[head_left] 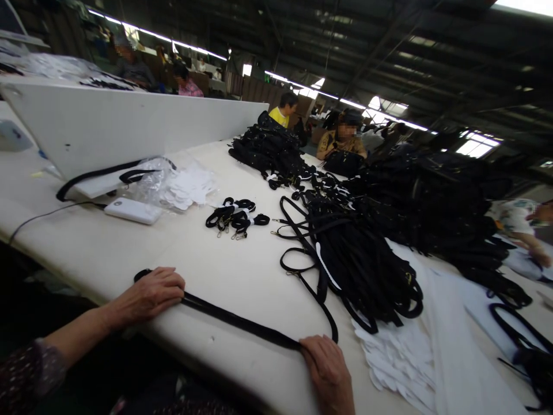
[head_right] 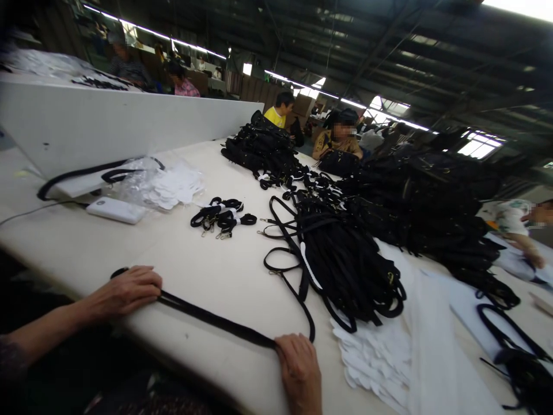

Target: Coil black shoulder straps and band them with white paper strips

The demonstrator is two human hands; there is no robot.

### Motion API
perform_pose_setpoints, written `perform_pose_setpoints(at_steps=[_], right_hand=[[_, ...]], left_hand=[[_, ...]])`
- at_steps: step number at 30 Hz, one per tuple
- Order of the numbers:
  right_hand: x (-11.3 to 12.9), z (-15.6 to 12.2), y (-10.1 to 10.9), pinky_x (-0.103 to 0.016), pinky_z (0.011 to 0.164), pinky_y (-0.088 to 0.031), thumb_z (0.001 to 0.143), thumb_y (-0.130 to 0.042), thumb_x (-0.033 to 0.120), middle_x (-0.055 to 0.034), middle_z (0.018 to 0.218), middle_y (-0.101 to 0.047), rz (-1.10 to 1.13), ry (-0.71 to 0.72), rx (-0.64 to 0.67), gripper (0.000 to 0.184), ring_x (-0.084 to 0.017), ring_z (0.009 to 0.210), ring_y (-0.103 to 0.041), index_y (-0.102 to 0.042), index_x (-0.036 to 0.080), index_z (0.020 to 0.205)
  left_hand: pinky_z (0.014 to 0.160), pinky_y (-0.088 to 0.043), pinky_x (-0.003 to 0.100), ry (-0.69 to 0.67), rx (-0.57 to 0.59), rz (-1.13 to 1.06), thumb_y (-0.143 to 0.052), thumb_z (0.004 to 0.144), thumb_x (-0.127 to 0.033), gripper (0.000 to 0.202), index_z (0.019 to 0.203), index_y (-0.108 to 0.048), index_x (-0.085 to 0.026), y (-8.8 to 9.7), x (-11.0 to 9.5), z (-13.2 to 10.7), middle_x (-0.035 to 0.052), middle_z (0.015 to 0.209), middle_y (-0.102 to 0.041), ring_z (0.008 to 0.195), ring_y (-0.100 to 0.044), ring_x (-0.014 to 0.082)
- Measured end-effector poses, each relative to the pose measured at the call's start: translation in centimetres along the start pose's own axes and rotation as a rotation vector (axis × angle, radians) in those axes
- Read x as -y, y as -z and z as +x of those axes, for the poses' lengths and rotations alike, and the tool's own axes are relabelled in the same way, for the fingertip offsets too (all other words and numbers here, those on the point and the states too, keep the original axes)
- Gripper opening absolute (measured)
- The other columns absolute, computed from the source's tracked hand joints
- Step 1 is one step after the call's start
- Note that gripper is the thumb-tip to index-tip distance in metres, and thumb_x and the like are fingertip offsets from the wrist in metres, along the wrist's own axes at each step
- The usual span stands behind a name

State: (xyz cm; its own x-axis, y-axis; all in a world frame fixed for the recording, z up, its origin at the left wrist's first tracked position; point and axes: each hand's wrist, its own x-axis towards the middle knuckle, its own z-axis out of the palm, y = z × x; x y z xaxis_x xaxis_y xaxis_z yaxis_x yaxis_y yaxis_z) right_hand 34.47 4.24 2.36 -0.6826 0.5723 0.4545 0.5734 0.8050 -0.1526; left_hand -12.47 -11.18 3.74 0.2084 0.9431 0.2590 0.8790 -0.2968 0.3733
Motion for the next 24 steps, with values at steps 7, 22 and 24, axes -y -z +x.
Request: perform_pose_setpoints(at_steps=[7, 22, 24], right_hand=[[-1.1, -0.3, 0.6, -0.039, 0.095, -0.045, 0.100, -0.049, 0.028, 0.0001, 0.089, -0.074, -0.084, -0.013, -0.009, 0.017, -0.019, 0.086, -0.069, -0.065, 0.026, 0.101], [12.8, 10.7, -6.9, -0.044, 0.098, -0.047, 0.087, -0.067, 0.025, -0.0076, 0.124, -0.068, 0.236, 0.108, 0.128, 0.045, -0.026, 0.113, -0.063, -0.057, 0.024, 0.130], [14.3, 12.1, -8.9, -0.036, 0.086, -0.051, 0.090, -0.062, 0.018, -0.0040, 0.105, -0.073, 0.306, 0.086, 0.138, 0.027, -0.022, 0.097, -0.065, -0.064, 0.025, 0.115]], left_hand=[[0.085, -0.046, 0.028, -0.022, -0.074, -0.119, -0.047, 0.100, -0.022, 0.017, 0.109, -0.062, -0.023, -2.8, -0.2, 0.1, 0.0033, 0.102, -0.067, 0.095, -0.061, 0.0179], [0.077, -0.042, 0.037, 0.178, -0.139, 0.013, -0.042, 0.098, -0.013, 0.021, 0.096, -0.062, -0.020, -5.4, -5.3, 3.2, 0.0053, 0.088, -0.062, 0.085, -0.055, 0.0225], [0.078, -0.044, 0.037, 0.201, -0.131, -0.021, -0.043, 0.098, -0.015, 0.021, 0.096, -0.063, -0.020, -5.2, -5.3, 3.4, 0.0051, 0.089, -0.063, 0.086, -0.056, 0.0225]])
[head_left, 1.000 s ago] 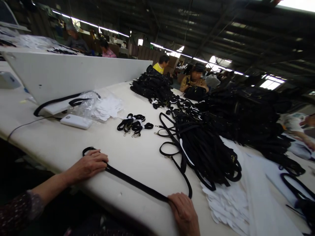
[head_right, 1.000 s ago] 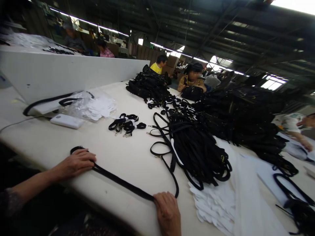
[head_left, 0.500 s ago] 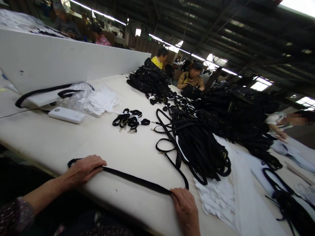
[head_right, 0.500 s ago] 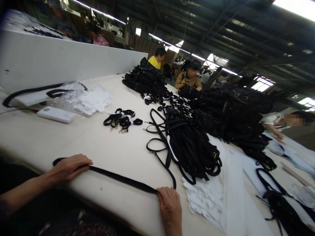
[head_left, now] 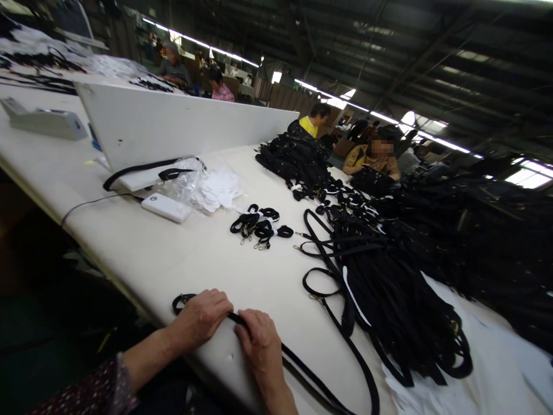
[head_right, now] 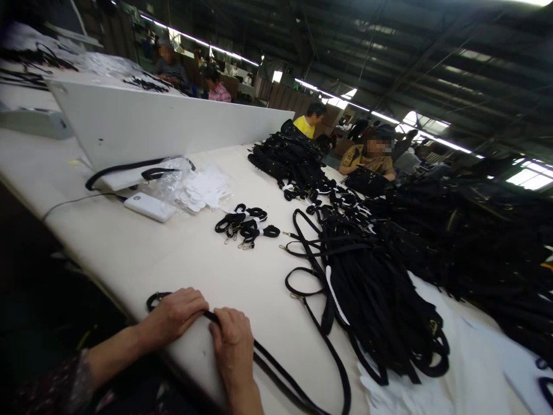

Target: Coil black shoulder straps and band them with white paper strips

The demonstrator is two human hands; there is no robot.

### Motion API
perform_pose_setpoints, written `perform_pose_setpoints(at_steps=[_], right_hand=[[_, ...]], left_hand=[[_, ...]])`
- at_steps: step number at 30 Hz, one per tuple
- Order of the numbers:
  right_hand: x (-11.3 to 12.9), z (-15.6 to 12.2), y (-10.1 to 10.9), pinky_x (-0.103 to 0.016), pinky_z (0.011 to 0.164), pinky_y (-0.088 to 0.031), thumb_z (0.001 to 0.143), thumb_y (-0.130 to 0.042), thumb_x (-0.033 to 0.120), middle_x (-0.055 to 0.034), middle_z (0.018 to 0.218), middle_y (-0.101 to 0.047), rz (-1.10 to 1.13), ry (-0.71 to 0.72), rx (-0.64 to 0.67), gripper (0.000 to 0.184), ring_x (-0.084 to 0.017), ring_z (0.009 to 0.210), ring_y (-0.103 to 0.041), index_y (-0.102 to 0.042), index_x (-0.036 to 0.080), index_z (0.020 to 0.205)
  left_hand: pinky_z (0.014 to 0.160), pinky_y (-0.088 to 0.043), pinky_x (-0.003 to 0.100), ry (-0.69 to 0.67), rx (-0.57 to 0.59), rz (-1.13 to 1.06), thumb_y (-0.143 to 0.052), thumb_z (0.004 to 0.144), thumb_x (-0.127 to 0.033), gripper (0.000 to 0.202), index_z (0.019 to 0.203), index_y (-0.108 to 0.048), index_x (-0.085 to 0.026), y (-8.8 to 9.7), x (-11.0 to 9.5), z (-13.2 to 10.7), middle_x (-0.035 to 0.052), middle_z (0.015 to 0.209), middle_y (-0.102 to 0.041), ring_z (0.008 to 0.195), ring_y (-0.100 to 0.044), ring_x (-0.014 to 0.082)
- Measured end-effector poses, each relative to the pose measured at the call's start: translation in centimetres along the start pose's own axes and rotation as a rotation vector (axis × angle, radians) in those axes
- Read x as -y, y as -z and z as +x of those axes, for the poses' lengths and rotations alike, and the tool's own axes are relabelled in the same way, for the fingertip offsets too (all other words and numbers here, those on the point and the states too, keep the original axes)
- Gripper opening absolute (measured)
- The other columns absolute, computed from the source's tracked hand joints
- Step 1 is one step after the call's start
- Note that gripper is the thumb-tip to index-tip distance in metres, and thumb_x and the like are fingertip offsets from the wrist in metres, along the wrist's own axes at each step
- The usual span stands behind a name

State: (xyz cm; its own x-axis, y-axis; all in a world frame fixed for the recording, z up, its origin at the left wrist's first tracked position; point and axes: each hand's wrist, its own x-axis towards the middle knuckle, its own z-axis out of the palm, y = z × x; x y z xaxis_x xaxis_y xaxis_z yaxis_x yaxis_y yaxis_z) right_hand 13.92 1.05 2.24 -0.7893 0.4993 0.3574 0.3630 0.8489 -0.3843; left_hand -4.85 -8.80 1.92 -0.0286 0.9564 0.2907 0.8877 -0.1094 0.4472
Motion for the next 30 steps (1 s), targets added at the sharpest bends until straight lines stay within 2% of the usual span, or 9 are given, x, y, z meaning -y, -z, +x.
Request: perform_pose_setpoints(at_steps=[3, 7, 9, 11, 14, 20, 23, 26, 30], right_hand=[[-0.5, 1.0, -1.5, -0.030, 0.074, -0.049, 0.093, -0.059, 0.016, -0.0011, 0.087, -0.071, 0.034, -0.009, -0.004, 0.015, -0.019, 0.083, -0.063, -0.068, 0.025, 0.099], [-1.2, 0.7, -1.5, -0.029, 0.075, -0.047, 0.093, -0.059, 0.015, -0.0013, 0.089, -0.071, 0.056, 0.000, -0.006, 0.015, -0.019, 0.084, -0.061, -0.067, 0.025, 0.100], [-1.2, 0.6, -1.4, -0.029, 0.076, -0.046, 0.093, -0.058, 0.015, -0.0014, 0.089, -0.071, 0.061, 0.005, -0.019, 0.015, -0.019, 0.084, -0.061, -0.067, 0.025, 0.100], [-1.1, 0.6, -1.4, -0.030, 0.076, -0.046, 0.094, -0.057, 0.015, -0.0017, 0.090, -0.071, 0.068, 0.008, -0.026, 0.015, -0.019, 0.085, -0.061, -0.067, 0.025, 0.101], [-1.0, 0.6, -1.5, -0.030, 0.077, -0.046, 0.093, -0.058, 0.015, -0.0010, 0.091, -0.071, 0.096, -0.003, -0.025, 0.016, -0.019, 0.086, -0.061, -0.067, 0.026, 0.101], [-1.3, 0.6, -1.6, -0.030, 0.076, -0.048, 0.092, -0.060, 0.016, -0.0004, 0.090, -0.071, 0.159, -0.040, -0.036, 0.015, -0.019, 0.086, -0.062, -0.068, 0.027, 0.098], [-1.4, 0.6, -1.5, -0.030, 0.076, -0.049, 0.092, -0.060, 0.018, -0.0003, 0.091, -0.072, 0.214, -0.063, -0.061, 0.014, -0.019, 0.087, -0.062, -0.068, 0.027, 0.098], [-1.6, 0.7, -1.4, -0.030, 0.079, -0.050, 0.093, -0.058, 0.018, 0.0002, 0.092, -0.072, 0.278, -0.102, -0.093, 0.015, -0.018, 0.089, -0.063, -0.068, 0.027, 0.099], [-1.8, 0.8, -1.3, -0.031, 0.082, -0.050, 0.093, -0.058, 0.020, -0.0002, 0.093, -0.072, 0.354, -0.161, -0.134, 0.014, -0.018, 0.090, -0.064, -0.069, 0.026, 0.098]], left_hand=[[0.087, -0.046, 0.035, 0.090, -0.018, -0.209, -0.046, 0.099, -0.025, 0.020, 0.106, -0.064, -0.022, 2.1, 1.9, -0.3, 0.0042, 0.101, -0.067, 0.095, -0.060, 0.0212], [0.099, -0.044, 0.029, 0.353, -0.117, -0.421, -0.046, 0.100, -0.036, 0.026, 0.113, -0.066, -0.025, 6.3, 7.3, -1.2, 0.0017, 0.116, -0.067, 0.111, -0.060, 0.0187], [0.101, -0.043, 0.029, 0.382, -0.060, -0.386, -0.047, 0.098, -0.037, 0.027, 0.111, -0.067, -0.025, 7.6, 9.6, -1.6, 0.0018, 0.118, -0.067, 0.113, -0.060, 0.0192], [0.103, -0.041, 0.031, 0.321, 0.081, -0.321, -0.046, 0.097, -0.035, 0.028, 0.111, -0.068, -0.025, 8.0, 10.6, -1.9, 0.0028, 0.121, -0.066, 0.115, -0.059, 0.0202], [0.108, -0.037, 0.035, 0.219, 0.259, -0.238, -0.050, 0.094, -0.034, 0.027, 0.111, -0.070, -0.028, 7.8, 9.8, -1.9, 0.0029, 0.130, -0.063, 0.122, -0.055, 0.0233], [0.106, -0.037, 0.038, 0.208, 0.432, -0.247, -0.064, 0.078, -0.025, 0.017, 0.093, -0.071, -0.026, 8.6, 6.6, -0.9, 0.0034, 0.131, -0.062, 0.124, -0.052, 0.0279], [0.085, -0.047, 0.030, 0.346, 0.529, -0.426, -0.064, 0.077, -0.028, 0.017, 0.092, -0.067, -0.022, 9.3, 6.1, -0.5, 0.0030, 0.104, -0.069, 0.099, -0.062, 0.0242], [0.067, -0.045, 0.025, 0.481, 0.636, -0.711, -0.066, 0.079, -0.039, 0.022, 0.090, -0.066, -0.020, 9.4, 5.7, -0.6, -0.0007, 0.083, -0.068, 0.079, -0.061, 0.0193], [0.076, -0.048, 0.025, 0.506, 0.686, -0.997, -0.069, 0.079, -0.046, 0.030, 0.097, -0.072, -0.022, 9.1, 4.6, -1.5, 0.0003, 0.092, -0.072, 0.086, -0.063, 0.0196]])
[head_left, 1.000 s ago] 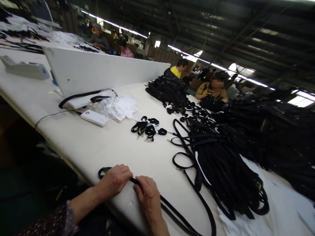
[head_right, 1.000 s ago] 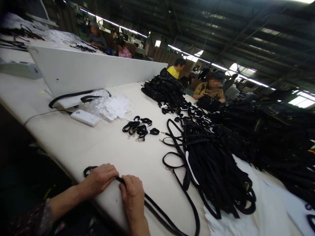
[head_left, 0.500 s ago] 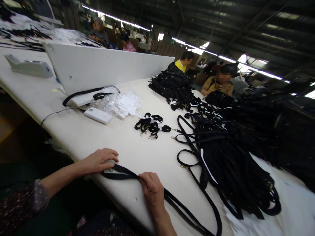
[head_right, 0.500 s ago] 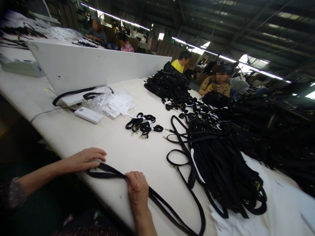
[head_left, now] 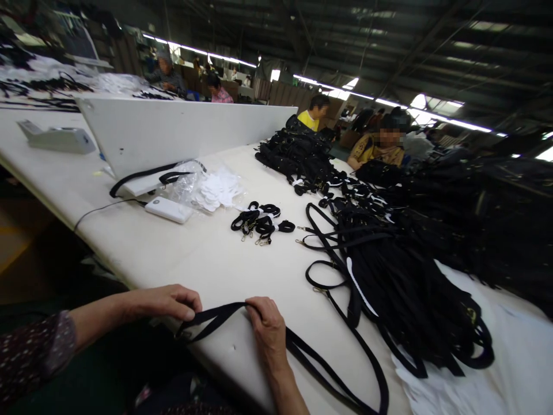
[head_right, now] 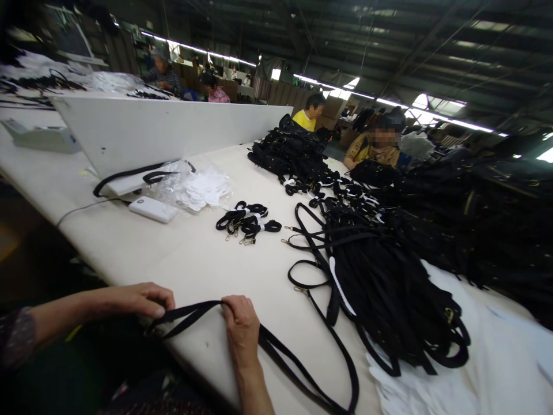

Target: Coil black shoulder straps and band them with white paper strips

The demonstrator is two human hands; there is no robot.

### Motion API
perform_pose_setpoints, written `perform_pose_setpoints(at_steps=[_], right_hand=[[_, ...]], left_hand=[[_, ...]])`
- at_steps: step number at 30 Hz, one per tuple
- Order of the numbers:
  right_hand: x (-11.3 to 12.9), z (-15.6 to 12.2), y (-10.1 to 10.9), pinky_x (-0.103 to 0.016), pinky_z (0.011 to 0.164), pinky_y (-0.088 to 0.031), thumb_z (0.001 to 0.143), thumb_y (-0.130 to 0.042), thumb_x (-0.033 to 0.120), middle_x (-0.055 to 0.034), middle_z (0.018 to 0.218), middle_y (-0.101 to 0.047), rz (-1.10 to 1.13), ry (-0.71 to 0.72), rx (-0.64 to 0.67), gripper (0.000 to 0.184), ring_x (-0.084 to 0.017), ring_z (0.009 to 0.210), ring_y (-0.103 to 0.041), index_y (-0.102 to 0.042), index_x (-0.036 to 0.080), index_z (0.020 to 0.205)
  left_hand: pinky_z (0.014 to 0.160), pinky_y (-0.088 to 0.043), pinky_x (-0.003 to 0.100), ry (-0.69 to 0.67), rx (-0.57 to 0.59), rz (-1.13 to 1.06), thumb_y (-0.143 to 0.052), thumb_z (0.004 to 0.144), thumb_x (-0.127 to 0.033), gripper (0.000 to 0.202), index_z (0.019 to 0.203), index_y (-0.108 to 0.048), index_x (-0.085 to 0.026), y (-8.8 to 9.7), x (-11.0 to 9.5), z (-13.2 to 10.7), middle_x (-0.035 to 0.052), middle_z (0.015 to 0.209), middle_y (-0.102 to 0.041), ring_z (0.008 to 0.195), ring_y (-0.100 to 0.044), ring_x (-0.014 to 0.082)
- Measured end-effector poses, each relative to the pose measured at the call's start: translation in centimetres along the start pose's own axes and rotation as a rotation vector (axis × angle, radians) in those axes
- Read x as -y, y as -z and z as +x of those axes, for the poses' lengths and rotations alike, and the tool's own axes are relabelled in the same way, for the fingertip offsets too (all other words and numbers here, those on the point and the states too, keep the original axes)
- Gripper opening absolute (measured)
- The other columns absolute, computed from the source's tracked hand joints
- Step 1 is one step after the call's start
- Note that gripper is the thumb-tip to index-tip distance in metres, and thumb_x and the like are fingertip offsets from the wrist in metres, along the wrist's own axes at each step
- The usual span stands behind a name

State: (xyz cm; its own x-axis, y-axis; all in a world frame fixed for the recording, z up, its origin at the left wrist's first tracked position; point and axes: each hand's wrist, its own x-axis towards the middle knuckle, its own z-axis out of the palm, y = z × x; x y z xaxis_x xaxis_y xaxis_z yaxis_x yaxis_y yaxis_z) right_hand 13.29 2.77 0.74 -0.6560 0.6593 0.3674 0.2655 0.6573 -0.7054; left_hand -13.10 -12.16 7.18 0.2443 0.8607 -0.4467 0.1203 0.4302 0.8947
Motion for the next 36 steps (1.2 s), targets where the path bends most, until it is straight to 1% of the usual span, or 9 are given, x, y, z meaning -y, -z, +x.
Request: perform_pose_setpoints(at_steps=[9, 12, 16, 19, 21, 25, 29, 32, 36], right_hand=[[0.2, 0.2, 0.5, -0.031, 0.083, -0.051, 0.092, -0.058, 0.023, -0.0009, 0.093, -0.073, 0.102, -0.083, -0.039, 0.014, -0.018, 0.091, -0.065, -0.071, 0.026, 0.095], [0.1, 0.3, 0.6, -0.031, 0.084, -0.051, 0.092, -0.058, 0.022, -0.0008, 0.094, -0.073, 0.108, -0.102, -0.032, 0.015, -0.019, 0.092, -0.065, -0.072, 0.027, 0.096], [0.1, 0.2, 0.5, -0.030, 0.083, -0.050, 0.090, -0.060, 0.020, 0.0001, 0.091, -0.072, 0.114, -0.109, -0.036, 0.014, -0.018, 0.090, -0.065, -0.072, 0.026, 0.095], [0.2, 0.2, 0.6, -0.029, 0.082, -0.050, 0.090, -0.060, 0.019, 0.0007, 0.090, -0.073, 0.106, -0.096, -0.039, 0.014, -0.018, 0.089, -0.065, -0.071, 0.026, 0.094], [0.3, 0.1, 0.6, -0.029, 0.080, -0.050, 0.090, -0.060, 0.018, 0.0010, 0.090, -0.073, 0.093, -0.084, -0.040, 0.015, -0.017, 0.088, -0.065, -0.071, 0.026, 0.094], [0.2, 0.0, 0.4, -0.029, 0.079, -0.049, 0.090, -0.061, 0.016, 0.0013, 0.089, -0.073, 0.033, -0.048, -0.035, 0.015, -0.017, 0.087, -0.065, -0.071, 0.026, 0.093], [0.3, -0.6, 0.0, -0.028, 0.077, -0.048, 0.089, -0.064, 0.015, 0.0011, 0.089, -0.073, -0.059, 0.032, -0.019, 0.014, -0.018, 0.086, -0.063, -0.070, 0.026, 0.095], [0.3, -1.0, -0.1, -0.028, 0.075, -0.047, 0.089, -0.064, 0.016, 0.0006, 0.087, -0.072, -0.133, 0.069, -0.003, 0.012, -0.018, 0.084, -0.063, -0.069, 0.026, 0.094], [0.1, -1.0, -0.1, -0.027, 0.075, -0.046, 0.090, -0.062, 0.017, 0.0006, 0.086, -0.071, -0.181, 0.046, -0.014, 0.012, -0.018, 0.083, -0.063, -0.069, 0.026, 0.093]], left_hand=[[0.096, -0.048, 0.034, -0.112, 0.097, 0.073, -0.075, 0.074, -0.048, 0.046, 0.115, -0.071, -0.027, -1.0, -0.3, -1.8, 0.0021, 0.116, -0.071, 0.111, -0.060, 0.0282], [0.096, -0.048, 0.036, -0.084, 0.022, 0.027, -0.075, 0.073, -0.050, 0.046, 0.113, -0.072, -0.027, -1.2, -0.1, -2.4, 0.0021, 0.115, -0.072, 0.109, -0.062, 0.0280], [0.095, -0.050, 0.037, -0.132, -0.137, 0.001, -0.071, 0.075, -0.053, 0.035, 0.095, -0.074, -0.024, -1.1, 0.6, -2.2, 0.0041, 0.116, -0.071, 0.108, -0.062, 0.0288], [0.093, -0.050, 0.037, -0.198, -0.229, -0.013, -0.069, 0.078, -0.052, 0.031, 0.089, -0.072, -0.022, -0.6, 1.0, -1.4, 0.0050, 0.102, -0.074, 0.100, -0.064, 0.0271], [0.087, -0.051, 0.035, -0.173, -0.325, 0.023, -0.066, 0.080, -0.050, 0.030, 0.087, -0.070, -0.021, -0.2, 1.0, -1.1, 0.0037, 0.088, -0.073, 0.089, -0.065, 0.0242], [0.072, -0.049, 0.031, -0.008, -0.551, 0.298, -0.057, 0.084, -0.053, 0.032, 0.085, -0.067, -0.022, 0.1, 0.2, -0.8, 0.0003, 0.079, -0.069, 0.075, -0.062, 0.0209], [0.069, -0.042, 0.030, 0.161, -0.772, 0.840, -0.047, 0.090, -0.043, 0.024, 0.094, -0.065, -0.028, -0.4, -0.4, 0.0, -0.0011, 0.087, -0.070, 0.081, -0.065, 0.0223], [0.064, -0.038, 0.030, 0.230, -0.777, 1.088, -0.043, 0.090, -0.035, 0.021, 0.094, -0.063, -0.029, -0.7, -0.4, 1.0, 0.0000, 0.098, -0.071, 0.087, -0.067, 0.0232], [0.062, -0.036, 0.028, 0.252, -0.689, 1.078, -0.045, 0.089, -0.035, 0.020, 0.090, -0.065, -0.029, -0.2, -0.4, 1.4, 0.0001, 0.088, -0.072, 0.085, -0.068, 0.0240]])
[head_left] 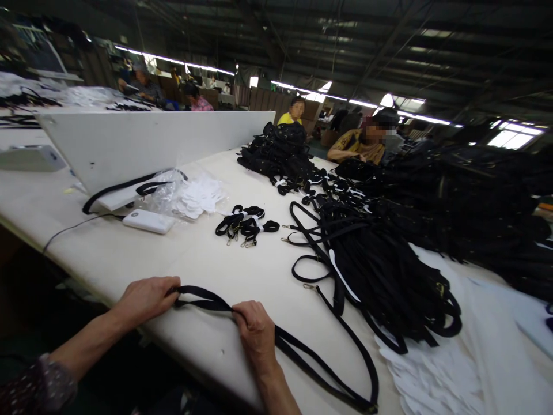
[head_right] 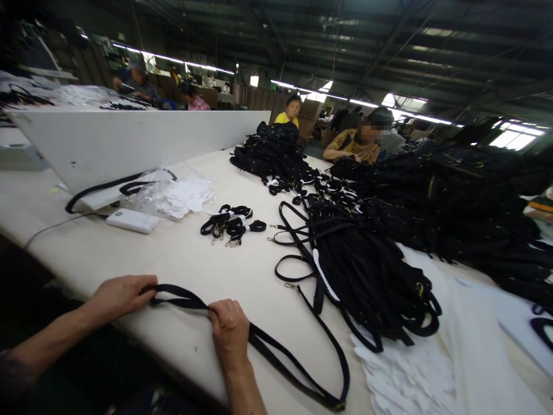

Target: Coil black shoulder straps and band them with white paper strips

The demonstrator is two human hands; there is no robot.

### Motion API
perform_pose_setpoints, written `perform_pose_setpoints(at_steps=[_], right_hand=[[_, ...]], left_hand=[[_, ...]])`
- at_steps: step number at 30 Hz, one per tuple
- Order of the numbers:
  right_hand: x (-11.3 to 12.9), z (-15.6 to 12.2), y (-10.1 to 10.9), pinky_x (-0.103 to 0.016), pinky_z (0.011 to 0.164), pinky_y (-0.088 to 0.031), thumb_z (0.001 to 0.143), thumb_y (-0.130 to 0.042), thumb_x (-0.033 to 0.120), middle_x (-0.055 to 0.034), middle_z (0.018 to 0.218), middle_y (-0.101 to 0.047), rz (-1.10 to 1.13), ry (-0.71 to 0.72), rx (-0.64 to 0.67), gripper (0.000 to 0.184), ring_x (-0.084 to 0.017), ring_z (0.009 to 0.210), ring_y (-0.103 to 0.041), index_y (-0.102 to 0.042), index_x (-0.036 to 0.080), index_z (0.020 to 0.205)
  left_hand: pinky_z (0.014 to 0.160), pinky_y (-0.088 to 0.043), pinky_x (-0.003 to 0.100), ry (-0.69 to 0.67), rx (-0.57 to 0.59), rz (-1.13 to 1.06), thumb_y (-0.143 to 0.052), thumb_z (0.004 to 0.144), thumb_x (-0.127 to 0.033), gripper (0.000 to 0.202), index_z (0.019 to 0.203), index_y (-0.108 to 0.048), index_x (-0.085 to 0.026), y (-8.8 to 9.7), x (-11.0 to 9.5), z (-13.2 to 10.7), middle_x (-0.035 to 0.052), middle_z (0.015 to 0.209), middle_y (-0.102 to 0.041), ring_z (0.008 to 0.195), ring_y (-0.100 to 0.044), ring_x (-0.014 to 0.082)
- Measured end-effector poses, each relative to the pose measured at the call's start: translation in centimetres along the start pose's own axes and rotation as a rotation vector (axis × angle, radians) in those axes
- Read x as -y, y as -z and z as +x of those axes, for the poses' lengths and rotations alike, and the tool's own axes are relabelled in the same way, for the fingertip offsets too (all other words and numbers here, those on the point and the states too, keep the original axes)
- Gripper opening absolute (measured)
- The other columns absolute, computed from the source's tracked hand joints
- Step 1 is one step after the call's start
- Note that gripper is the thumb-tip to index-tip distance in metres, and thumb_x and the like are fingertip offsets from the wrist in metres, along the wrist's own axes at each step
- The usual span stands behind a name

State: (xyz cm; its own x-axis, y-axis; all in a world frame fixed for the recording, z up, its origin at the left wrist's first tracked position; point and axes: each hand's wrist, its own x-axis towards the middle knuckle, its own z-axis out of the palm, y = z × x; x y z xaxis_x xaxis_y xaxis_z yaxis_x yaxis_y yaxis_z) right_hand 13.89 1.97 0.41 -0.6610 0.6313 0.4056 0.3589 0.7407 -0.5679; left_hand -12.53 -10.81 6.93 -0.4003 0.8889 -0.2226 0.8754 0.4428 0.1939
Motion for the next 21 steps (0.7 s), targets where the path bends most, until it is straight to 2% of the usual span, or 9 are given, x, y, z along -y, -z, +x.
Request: perform_pose_setpoints(at_steps=[4, 8, 12, 14, 16, 18, 21], right_hand=[[0.0, 0.1, 0.2, -0.027, 0.074, -0.043, 0.089, -0.064, 0.016, 0.0010, 0.084, -0.070, -0.056, -0.011, 0.013, 0.010, -0.017, 0.082, -0.062, -0.068, 0.026, 0.091], [0.5, 0.0, 0.5, -0.028, 0.071, -0.041, 0.090, -0.061, 0.015, 0.0002, 0.081, -0.068, -0.124, 0.071, 0.039, 0.012, -0.018, 0.079, -0.059, -0.066, 0.026, 0.089], [1.1, -0.1, 0.4, -0.027, 0.070, -0.040, 0.090, -0.058, 0.012, -0.0004, 0.082, -0.067, -0.124, 0.130, 0.046, 0.016, -0.018, 0.080, -0.058, -0.066, 0.026, 0.092], [1.2, -0.1, 0.1, -0.027, 0.068, -0.039, 0.091, -0.056, 0.011, -0.0003, 0.080, -0.067, -0.130, 0.138, 0.053, 0.017, -0.017, 0.079, -0.058, -0.065, 0.026, 0.092], [1.2, -0.2, 0.0, -0.027, 0.066, -0.038, 0.090, -0.056, 0.011, -0.0003, 0.079, -0.066, -0.150, 0.132, 0.057, 0.018, -0.018, 0.077, -0.058, -0.065, 0.026, 0.090], [1.1, -0.2, 0.0, -0.027, 0.065, -0.037, 0.090, -0.056, 0.010, -0.0003, 0.079, -0.066, -0.162, 0.118, 0.055, 0.018, -0.018, 0.077, -0.058, -0.064, 0.026, 0.090], [1.1, -0.2, 0.0, -0.027, 0.066, -0.038, 0.089, -0.056, 0.010, -0.0004, 0.080, -0.066, -0.163, 0.104, 0.056, 0.018, -0.017, 0.078, -0.058, -0.065, 0.026, 0.089]], left_hand=[[0.064, -0.040, 0.027, -0.045, 0.098, -0.174, -0.044, 0.091, -0.041, 0.028, 0.107, -0.066, -0.033, 0.7, 0.4, 0.0, -0.0022, 0.073, -0.072, 0.075, -0.070, 0.0219], [0.060, -0.042, 0.025, -0.058, 0.188, -0.250, -0.039, 0.094, -0.043, 0.031, 0.100, -0.067, -0.030, 1.2, 0.2, -0.3, -0.0030, 0.066, -0.070, 0.062, -0.068, 0.0193], [0.063, -0.044, 0.031, 0.029, 0.026, 0.048, -0.042, 0.090, -0.034, 0.031, 0.105, -0.068, -0.029, 0.9, 0.1, 0.1, 0.0059, 0.083, -0.074, 0.077, -0.070, 0.0270], [0.065, -0.045, 0.035, 0.070, -0.013, 0.132, -0.043, 0.088, -0.031, 0.032, 0.106, -0.069, -0.028, 0.9, 0.2, 0.6, 0.0099, 0.085, -0.075, 0.079, -0.070, 0.0301], [0.066, -0.046, 0.036, 0.068, -0.002, 0.134, -0.044, 0.088, -0.032, 0.030, 0.099, -0.071, -0.027, 1.2, 0.7, 1.1, 0.0099, 0.082, -0.075, 0.078, -0.070, 0.0306], [0.068, -0.047, 0.036, 0.058, 0.019, 0.096, -0.045, 0.089, -0.040, 0.030, 0.096, -0.073, -0.029, 1.9, 1.5, 1.3, 0.0079, 0.084, -0.075, 0.080, -0.070, 0.0295], [0.083, -0.050, 0.037, -0.044, -0.029, -0.025, -0.050, 0.089, -0.055, 0.040, 0.115, -0.070, -0.032, 2.9, 2.5, 1.2, 0.0072, 0.113, -0.073, 0.100, -0.068, 0.0288]])
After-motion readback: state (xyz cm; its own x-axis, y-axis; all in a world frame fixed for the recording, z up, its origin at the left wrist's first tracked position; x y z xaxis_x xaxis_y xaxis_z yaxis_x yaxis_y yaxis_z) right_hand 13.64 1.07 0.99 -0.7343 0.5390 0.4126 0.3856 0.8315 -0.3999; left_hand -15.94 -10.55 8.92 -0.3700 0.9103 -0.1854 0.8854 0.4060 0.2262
